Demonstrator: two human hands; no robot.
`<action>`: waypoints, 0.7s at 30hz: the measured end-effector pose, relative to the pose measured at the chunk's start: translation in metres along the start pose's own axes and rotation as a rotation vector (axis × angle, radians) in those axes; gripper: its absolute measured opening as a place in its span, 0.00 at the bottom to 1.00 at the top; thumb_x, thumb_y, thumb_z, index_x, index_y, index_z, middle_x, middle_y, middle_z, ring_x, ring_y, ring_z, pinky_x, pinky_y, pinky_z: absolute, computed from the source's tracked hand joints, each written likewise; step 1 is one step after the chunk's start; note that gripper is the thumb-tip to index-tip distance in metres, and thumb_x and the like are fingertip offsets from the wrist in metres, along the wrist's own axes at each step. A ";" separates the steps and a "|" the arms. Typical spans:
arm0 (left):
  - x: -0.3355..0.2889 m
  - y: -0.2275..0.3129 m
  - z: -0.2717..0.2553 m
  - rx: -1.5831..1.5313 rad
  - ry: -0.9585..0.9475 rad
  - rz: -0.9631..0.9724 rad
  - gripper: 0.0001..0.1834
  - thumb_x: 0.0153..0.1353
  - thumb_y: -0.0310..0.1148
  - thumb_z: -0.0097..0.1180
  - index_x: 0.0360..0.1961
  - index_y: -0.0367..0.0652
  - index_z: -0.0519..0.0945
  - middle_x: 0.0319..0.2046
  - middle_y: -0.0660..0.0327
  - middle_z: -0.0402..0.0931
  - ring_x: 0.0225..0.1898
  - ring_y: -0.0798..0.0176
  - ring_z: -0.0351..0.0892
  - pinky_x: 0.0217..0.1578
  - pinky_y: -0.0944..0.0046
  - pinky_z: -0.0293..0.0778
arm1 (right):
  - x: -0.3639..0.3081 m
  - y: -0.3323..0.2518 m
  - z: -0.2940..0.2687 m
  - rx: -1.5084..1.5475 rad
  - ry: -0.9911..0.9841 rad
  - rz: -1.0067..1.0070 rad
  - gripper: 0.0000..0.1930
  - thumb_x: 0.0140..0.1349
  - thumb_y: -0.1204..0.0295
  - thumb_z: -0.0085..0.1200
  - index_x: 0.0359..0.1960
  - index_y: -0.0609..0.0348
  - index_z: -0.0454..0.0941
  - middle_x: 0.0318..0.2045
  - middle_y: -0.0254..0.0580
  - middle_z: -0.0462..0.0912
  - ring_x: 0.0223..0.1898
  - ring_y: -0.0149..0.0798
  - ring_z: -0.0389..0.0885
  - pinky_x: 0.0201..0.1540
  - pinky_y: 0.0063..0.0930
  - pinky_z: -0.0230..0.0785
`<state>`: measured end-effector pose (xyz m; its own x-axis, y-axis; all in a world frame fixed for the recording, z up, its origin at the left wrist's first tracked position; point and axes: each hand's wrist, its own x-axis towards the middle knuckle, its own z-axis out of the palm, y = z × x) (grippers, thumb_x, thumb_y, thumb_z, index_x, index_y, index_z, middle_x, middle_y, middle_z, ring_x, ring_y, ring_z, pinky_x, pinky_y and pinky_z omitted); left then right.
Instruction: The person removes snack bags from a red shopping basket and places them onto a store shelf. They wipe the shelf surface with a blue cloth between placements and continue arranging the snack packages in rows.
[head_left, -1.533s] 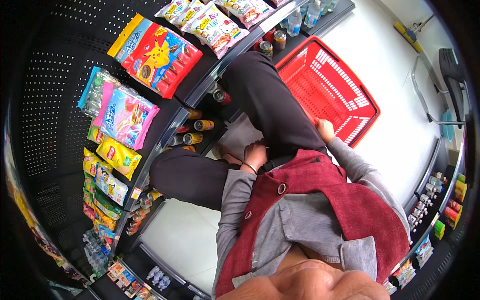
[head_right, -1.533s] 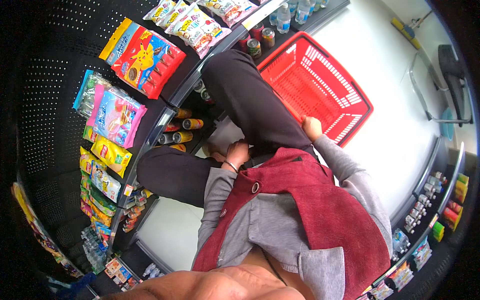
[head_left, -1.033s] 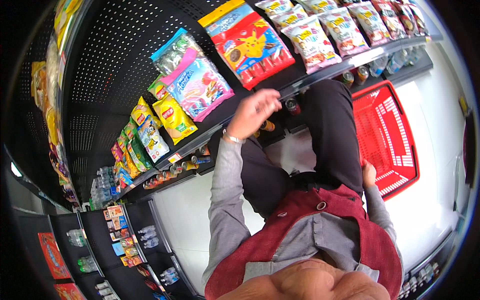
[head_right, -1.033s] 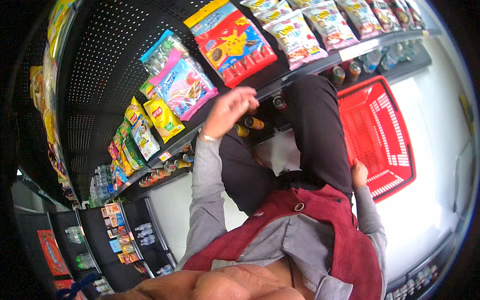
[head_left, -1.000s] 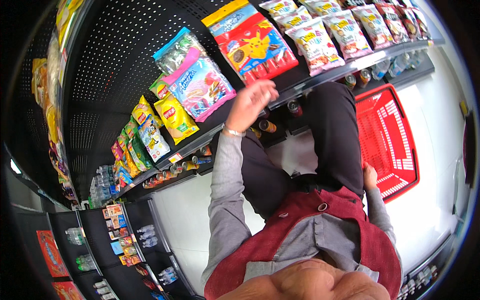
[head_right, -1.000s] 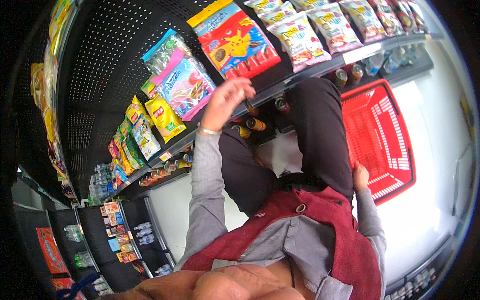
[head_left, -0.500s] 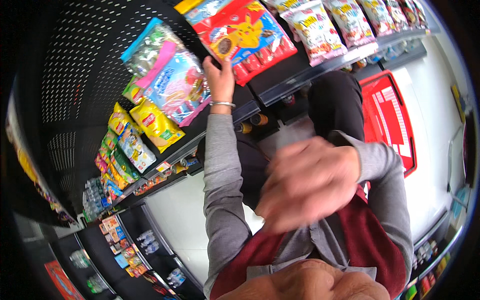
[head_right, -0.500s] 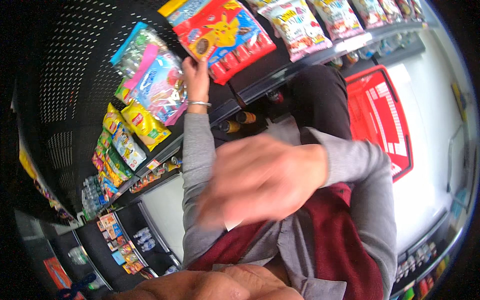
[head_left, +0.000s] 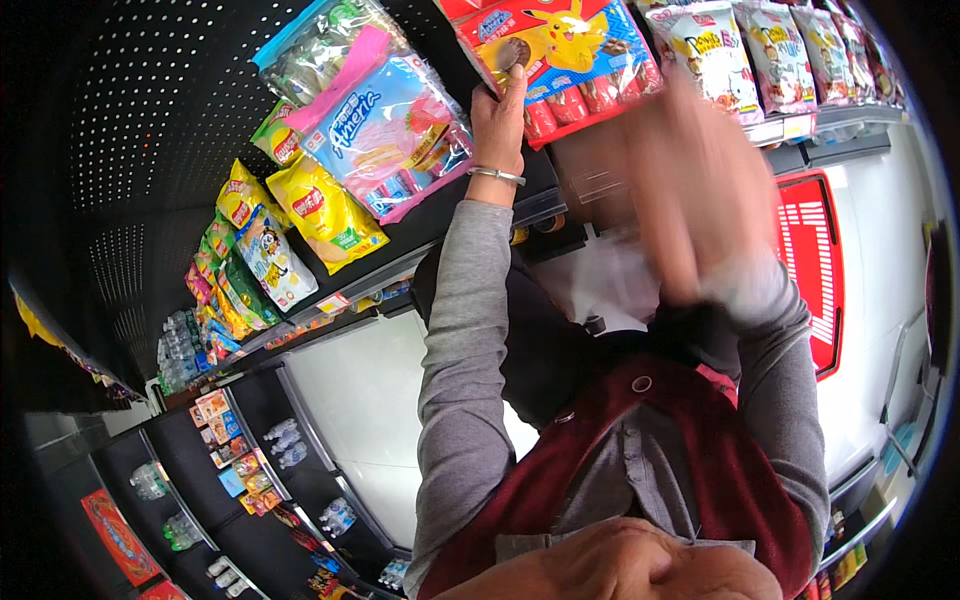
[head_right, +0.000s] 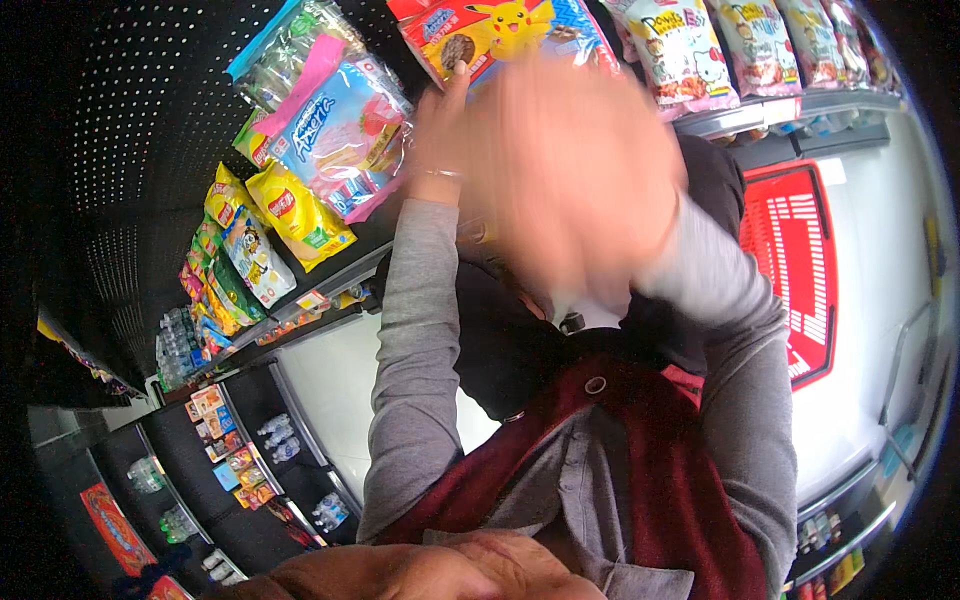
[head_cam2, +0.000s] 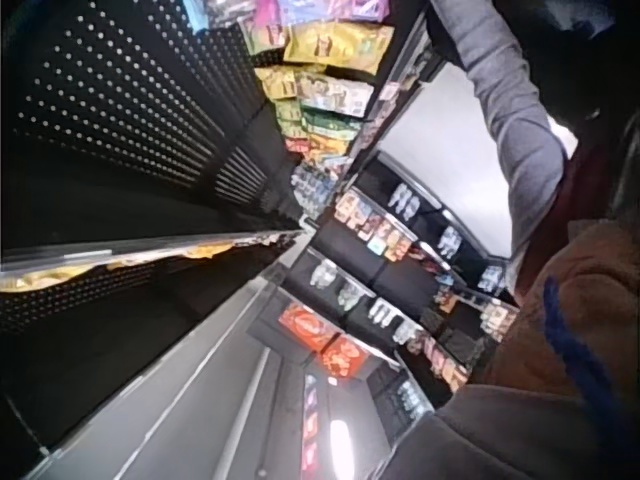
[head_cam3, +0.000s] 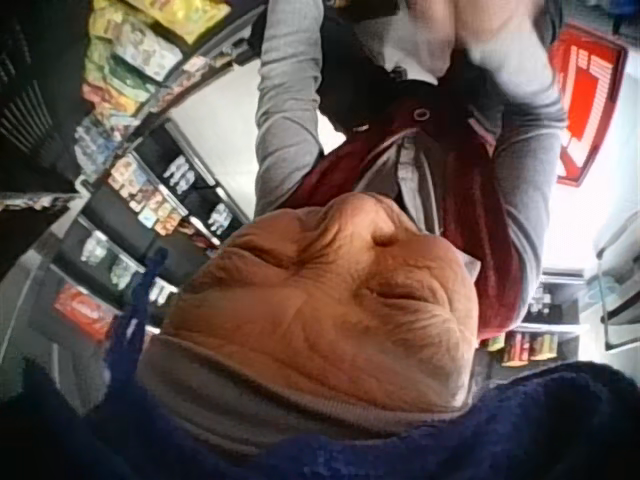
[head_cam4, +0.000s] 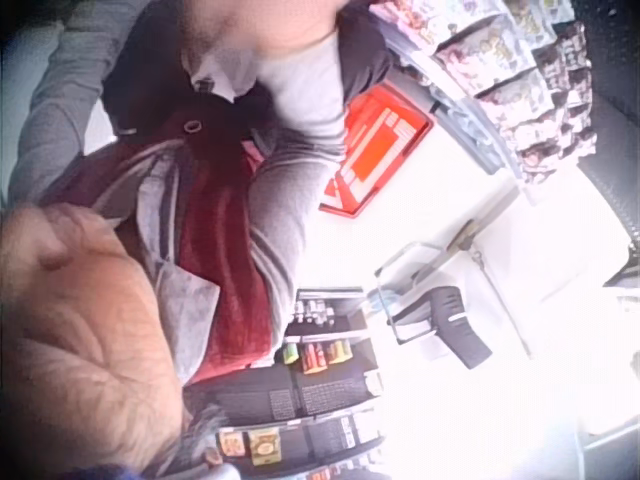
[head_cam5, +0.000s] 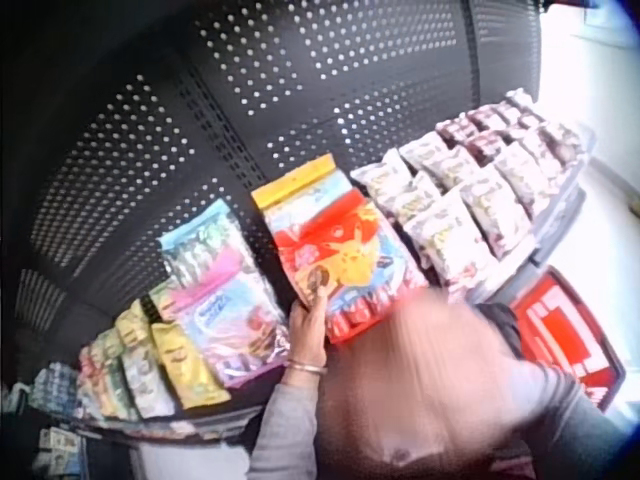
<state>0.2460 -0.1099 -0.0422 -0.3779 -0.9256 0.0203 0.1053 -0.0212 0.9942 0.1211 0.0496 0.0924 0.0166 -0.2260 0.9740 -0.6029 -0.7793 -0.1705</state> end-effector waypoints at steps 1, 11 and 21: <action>0.000 0.001 -0.001 -0.023 -0.015 -0.045 0.35 0.64 0.51 0.66 0.54 0.28 0.71 0.50 0.53 0.78 0.51 0.67 0.77 0.51 0.65 0.76 | -0.006 0.029 0.006 -0.183 -0.022 0.267 0.19 0.66 0.59 0.56 0.49 0.62 0.78 0.38 0.51 0.85 0.31 0.55 0.82 0.35 0.39 0.75; 0.006 -0.013 0.001 -0.232 -0.050 -0.065 0.28 0.66 0.42 0.65 0.56 0.29 0.73 0.52 0.56 0.78 0.51 0.68 0.76 0.52 0.66 0.73 | -0.088 0.155 0.002 -0.633 -0.036 0.870 0.32 0.66 0.51 0.58 0.62 0.62 0.67 0.44 0.63 0.83 0.46 0.63 0.83 0.47 0.49 0.76; -0.034 0.032 -0.005 -0.368 0.018 0.162 0.22 0.64 0.33 0.65 0.55 0.32 0.76 0.51 0.59 0.79 0.48 0.69 0.77 0.52 0.65 0.73 | -0.073 0.122 0.007 -0.275 0.081 0.883 0.38 0.62 0.52 0.65 0.65 0.65 0.65 0.52 0.59 0.81 0.52 0.46 0.83 0.52 0.37 0.78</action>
<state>0.2664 -0.0813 -0.0120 -0.3136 -0.9345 0.1683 0.4860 -0.0057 0.8740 0.0519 -0.0329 -0.0006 -0.5879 -0.6223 0.5168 -0.5384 -0.1757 -0.8242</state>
